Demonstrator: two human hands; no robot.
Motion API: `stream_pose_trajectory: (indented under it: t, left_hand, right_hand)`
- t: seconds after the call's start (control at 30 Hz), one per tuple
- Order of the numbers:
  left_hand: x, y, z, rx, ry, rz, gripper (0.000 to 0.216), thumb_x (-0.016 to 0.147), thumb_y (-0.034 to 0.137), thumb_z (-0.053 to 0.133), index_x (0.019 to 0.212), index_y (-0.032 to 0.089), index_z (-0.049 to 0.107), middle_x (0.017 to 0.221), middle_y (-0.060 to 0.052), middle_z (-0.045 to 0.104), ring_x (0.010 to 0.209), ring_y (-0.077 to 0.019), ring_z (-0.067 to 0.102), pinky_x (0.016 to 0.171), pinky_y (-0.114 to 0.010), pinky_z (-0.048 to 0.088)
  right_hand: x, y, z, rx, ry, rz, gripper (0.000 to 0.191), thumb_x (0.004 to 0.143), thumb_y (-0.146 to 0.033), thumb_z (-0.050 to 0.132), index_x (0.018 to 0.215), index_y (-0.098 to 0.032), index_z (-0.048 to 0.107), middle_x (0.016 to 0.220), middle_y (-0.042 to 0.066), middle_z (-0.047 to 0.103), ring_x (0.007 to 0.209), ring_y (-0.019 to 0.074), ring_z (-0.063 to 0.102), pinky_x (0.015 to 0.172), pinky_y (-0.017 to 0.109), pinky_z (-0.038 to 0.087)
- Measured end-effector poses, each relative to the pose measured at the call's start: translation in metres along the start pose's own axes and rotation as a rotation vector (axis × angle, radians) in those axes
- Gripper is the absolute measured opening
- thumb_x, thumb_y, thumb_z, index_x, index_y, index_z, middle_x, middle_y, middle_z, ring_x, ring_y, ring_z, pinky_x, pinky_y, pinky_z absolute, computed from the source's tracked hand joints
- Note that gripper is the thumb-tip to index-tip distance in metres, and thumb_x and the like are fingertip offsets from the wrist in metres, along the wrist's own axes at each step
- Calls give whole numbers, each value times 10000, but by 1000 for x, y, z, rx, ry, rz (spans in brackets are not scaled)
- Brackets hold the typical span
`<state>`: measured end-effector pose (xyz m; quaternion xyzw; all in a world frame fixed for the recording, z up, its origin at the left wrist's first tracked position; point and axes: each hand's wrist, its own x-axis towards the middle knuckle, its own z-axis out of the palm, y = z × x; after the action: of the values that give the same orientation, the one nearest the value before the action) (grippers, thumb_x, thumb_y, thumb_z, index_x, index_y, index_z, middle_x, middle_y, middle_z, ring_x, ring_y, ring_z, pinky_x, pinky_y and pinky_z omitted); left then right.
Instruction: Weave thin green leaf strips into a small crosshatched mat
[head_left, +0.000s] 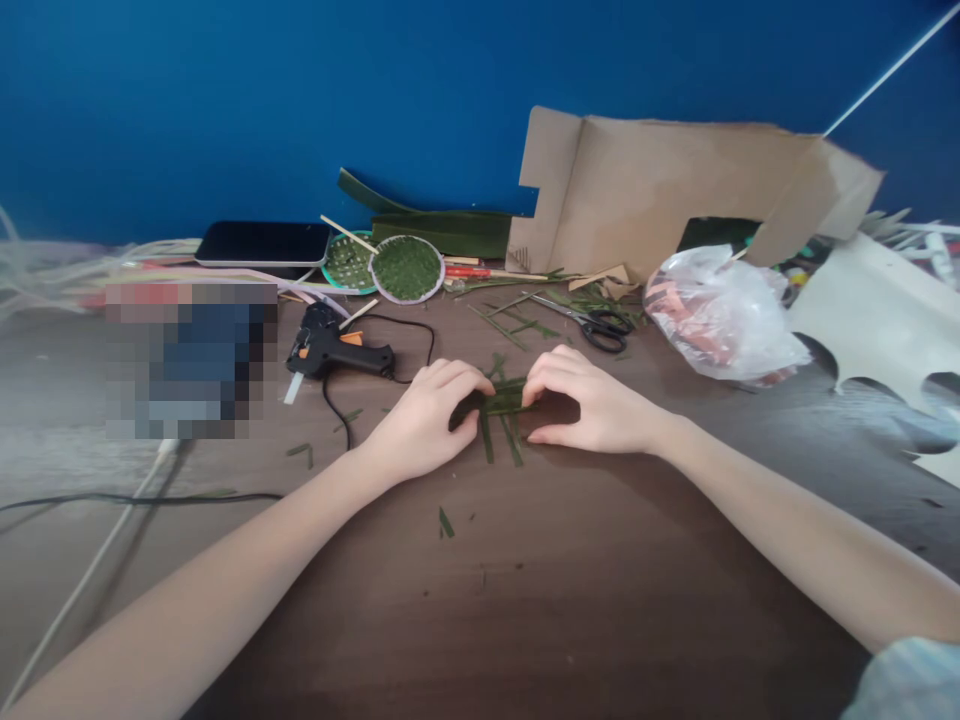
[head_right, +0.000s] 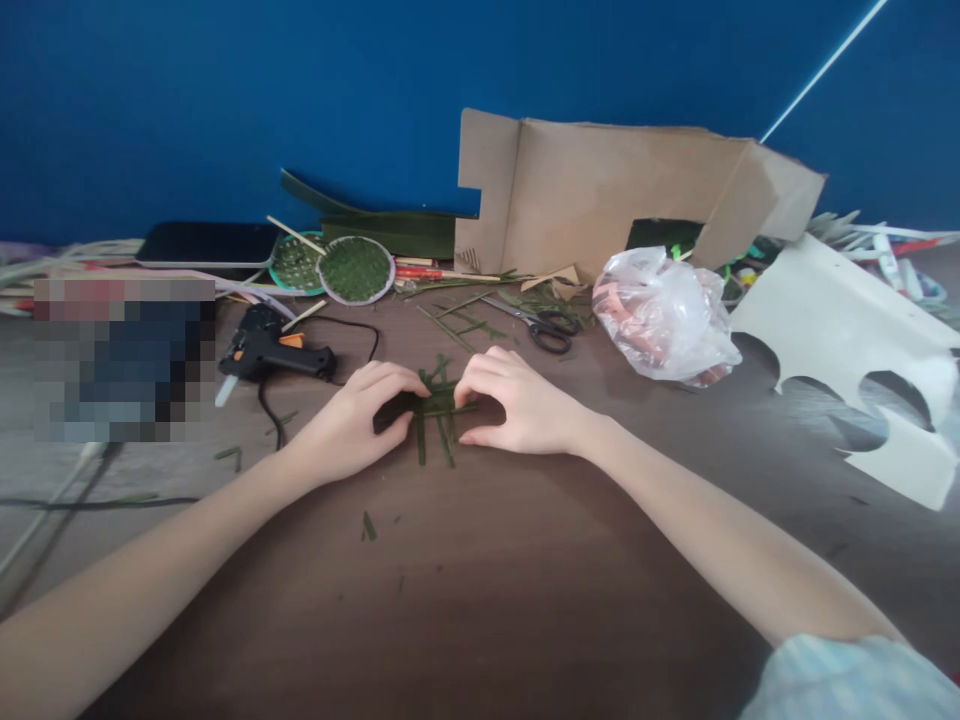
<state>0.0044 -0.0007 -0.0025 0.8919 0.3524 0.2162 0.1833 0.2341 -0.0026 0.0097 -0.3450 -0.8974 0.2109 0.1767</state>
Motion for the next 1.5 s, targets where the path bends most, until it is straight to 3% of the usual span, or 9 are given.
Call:
stream_pose_trajectory:
  t: [0.3,0.87,1.07,1.2,1.5]
  left_hand:
    - [0,0,1,9,-12,-1,176,786,131,478,951,152,538,975,-60,579,930,-197,501,849,-362,409]
    - [0,-2,2,7,-35,-3,172,791,146,496,958,163,536,989,-50,589,944,-196,506,857,-360,409]
    - [1,1,0,-4,51,-14,182,766,104,470,926,162,534,990,-54,591,951,-198,511,858,-363,420]
    - [1,2,2,45,107,-65,169,765,106,460,909,163,529,968,-61,589,951,-205,517,864,-373,425]
    - [1,3,3,99,75,-78,182,766,136,504,946,152,530,963,-60,608,930,-212,517,845,-375,428]
  right_hand:
    - [-5,5,8,-23,93,-38,89,789,-244,598,848,-186,564,857,43,590,833,174,480,795,352,375]
    - [-4,7,18,-102,185,-107,83,832,-227,551,806,-182,616,805,42,611,773,165,493,723,334,383]
    - [-4,4,16,-134,279,-29,94,794,-206,568,882,-184,593,905,63,613,858,194,510,782,360,386]
    - [-3,5,17,-140,219,7,232,786,-229,577,1013,-186,560,1055,78,602,996,222,496,855,380,365]
    - [-2,7,19,-175,181,2,204,806,-282,578,985,-184,581,999,59,626,983,211,502,836,360,353]
